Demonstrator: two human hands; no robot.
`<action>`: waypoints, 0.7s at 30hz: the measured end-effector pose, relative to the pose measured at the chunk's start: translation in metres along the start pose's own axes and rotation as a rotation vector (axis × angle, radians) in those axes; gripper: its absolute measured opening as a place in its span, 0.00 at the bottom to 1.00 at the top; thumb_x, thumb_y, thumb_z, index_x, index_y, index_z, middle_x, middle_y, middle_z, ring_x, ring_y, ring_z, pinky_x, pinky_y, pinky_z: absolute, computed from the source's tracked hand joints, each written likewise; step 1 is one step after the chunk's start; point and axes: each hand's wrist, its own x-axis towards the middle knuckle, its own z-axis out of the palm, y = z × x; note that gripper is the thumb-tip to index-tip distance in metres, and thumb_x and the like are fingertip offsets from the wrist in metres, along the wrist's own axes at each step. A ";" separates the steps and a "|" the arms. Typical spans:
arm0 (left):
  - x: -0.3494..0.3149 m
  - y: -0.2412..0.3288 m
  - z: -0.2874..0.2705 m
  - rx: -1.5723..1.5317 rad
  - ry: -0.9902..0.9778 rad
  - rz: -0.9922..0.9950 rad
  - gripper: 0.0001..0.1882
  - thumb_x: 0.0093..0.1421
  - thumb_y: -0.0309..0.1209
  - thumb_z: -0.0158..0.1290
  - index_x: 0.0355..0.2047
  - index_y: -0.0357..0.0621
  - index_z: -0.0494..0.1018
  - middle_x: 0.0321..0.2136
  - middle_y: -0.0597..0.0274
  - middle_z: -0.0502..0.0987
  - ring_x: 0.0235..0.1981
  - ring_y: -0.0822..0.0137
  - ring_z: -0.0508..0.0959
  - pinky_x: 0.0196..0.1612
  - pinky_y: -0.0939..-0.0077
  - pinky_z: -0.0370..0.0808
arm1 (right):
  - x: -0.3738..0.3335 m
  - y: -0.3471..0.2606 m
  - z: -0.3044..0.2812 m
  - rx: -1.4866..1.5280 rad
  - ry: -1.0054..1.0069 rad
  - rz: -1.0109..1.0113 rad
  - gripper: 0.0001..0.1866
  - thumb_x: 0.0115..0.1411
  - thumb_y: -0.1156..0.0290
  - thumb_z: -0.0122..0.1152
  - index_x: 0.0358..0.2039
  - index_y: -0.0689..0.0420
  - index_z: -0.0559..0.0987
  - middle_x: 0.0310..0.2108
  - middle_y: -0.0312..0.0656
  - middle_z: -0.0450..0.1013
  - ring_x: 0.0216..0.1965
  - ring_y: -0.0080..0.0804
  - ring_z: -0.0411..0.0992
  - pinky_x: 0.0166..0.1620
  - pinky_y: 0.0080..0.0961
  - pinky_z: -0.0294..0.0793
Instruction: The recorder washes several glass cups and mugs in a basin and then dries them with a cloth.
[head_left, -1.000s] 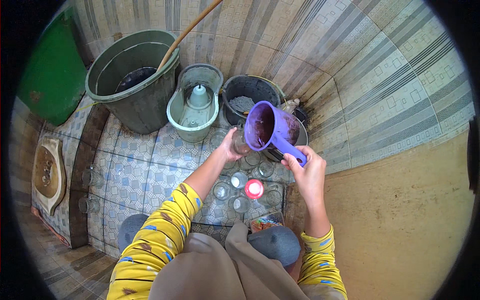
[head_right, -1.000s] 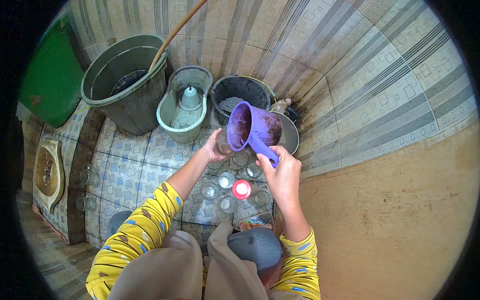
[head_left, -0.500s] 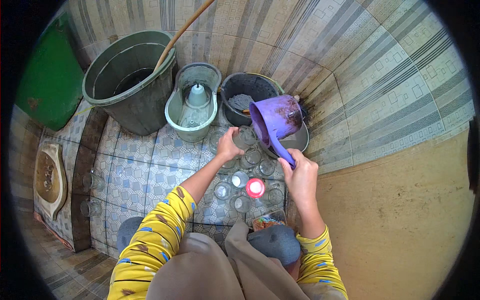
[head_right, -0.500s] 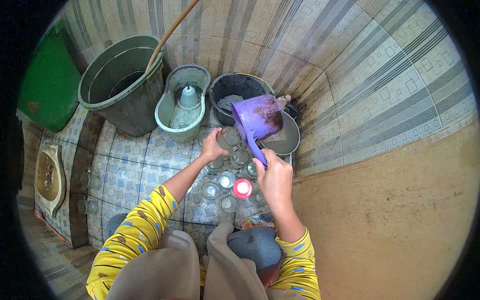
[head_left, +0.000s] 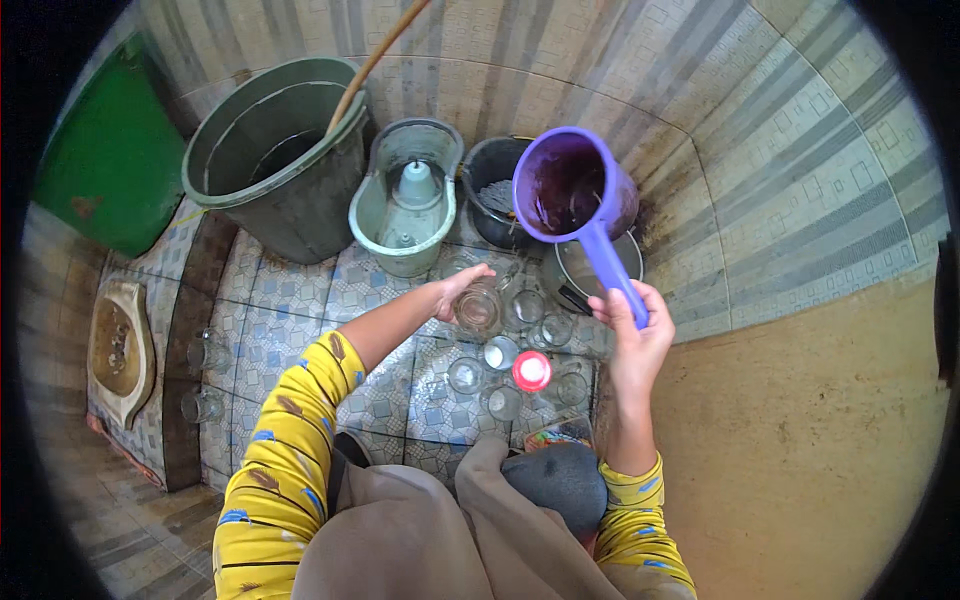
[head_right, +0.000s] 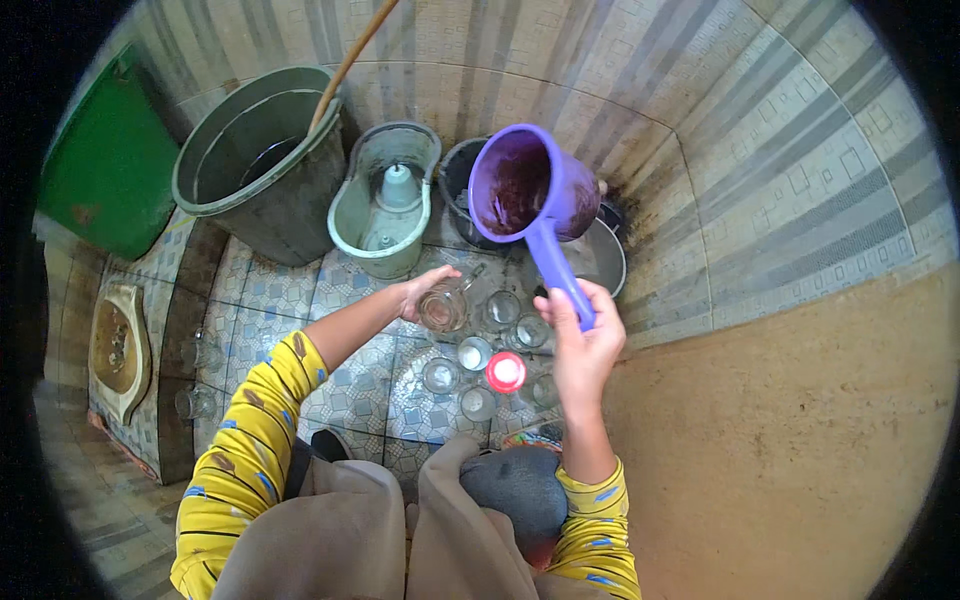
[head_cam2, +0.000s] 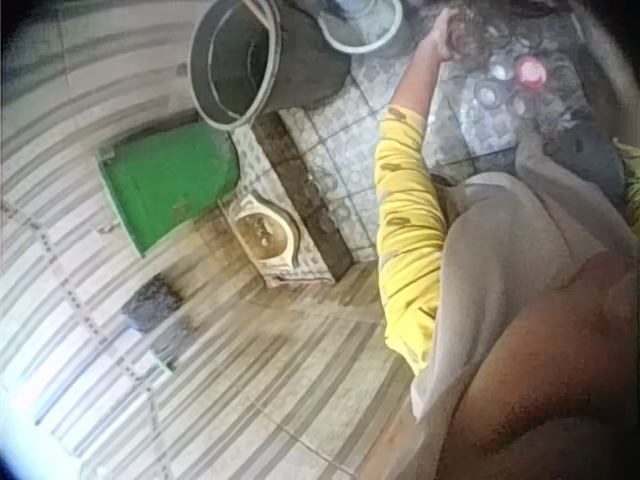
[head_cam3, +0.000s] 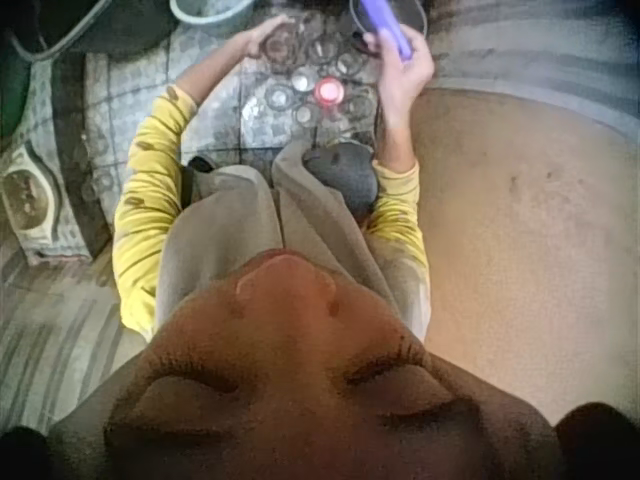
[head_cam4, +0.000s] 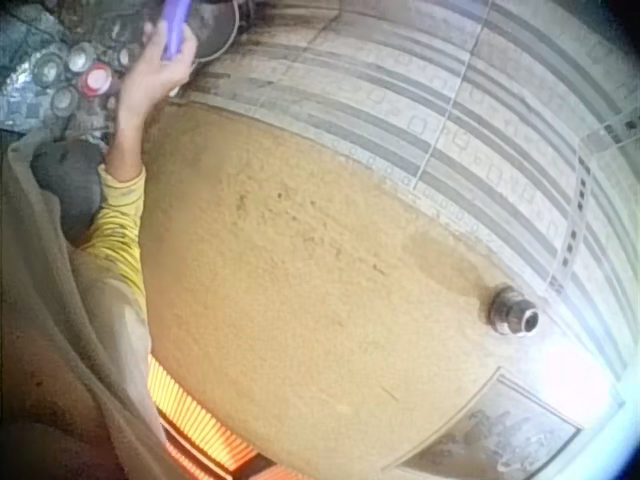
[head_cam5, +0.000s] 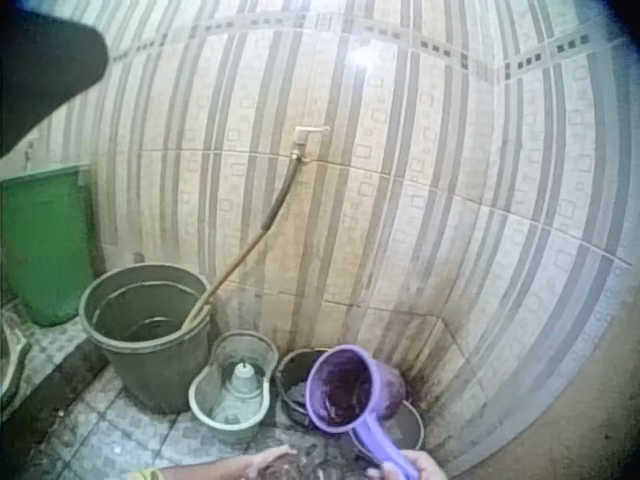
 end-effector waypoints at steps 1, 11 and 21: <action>-0.002 -0.001 -0.011 -0.017 0.020 0.010 0.29 0.47 0.54 0.44 0.40 0.43 0.65 0.37 0.55 0.71 0.36 0.63 0.73 0.39 0.63 0.69 | 0.004 0.000 0.004 0.242 -0.008 0.112 0.10 0.53 0.70 0.54 0.33 0.63 0.70 0.29 0.44 0.72 0.26 0.26 0.72 0.29 0.18 0.71; -0.144 -0.083 -0.130 -0.118 0.227 0.684 0.30 0.48 0.44 0.50 0.49 0.46 0.56 0.44 0.54 0.65 0.39 0.62 0.71 0.41 0.66 0.70 | 0.037 -0.056 0.115 0.197 -0.788 0.297 0.04 0.50 0.73 0.45 0.26 0.55 0.61 0.14 0.31 0.58 0.10 0.11 0.51 0.12 0.08 0.47; -0.160 -0.269 -0.277 -0.048 1.991 0.801 0.43 0.30 0.29 0.64 0.47 0.37 0.56 0.43 0.52 0.63 0.47 0.58 0.63 0.49 0.68 0.62 | 0.077 -0.041 0.407 -0.658 -0.726 -0.751 0.13 0.47 0.66 0.55 0.34 0.56 0.72 0.26 0.52 0.71 0.31 0.48 0.70 0.35 0.37 0.68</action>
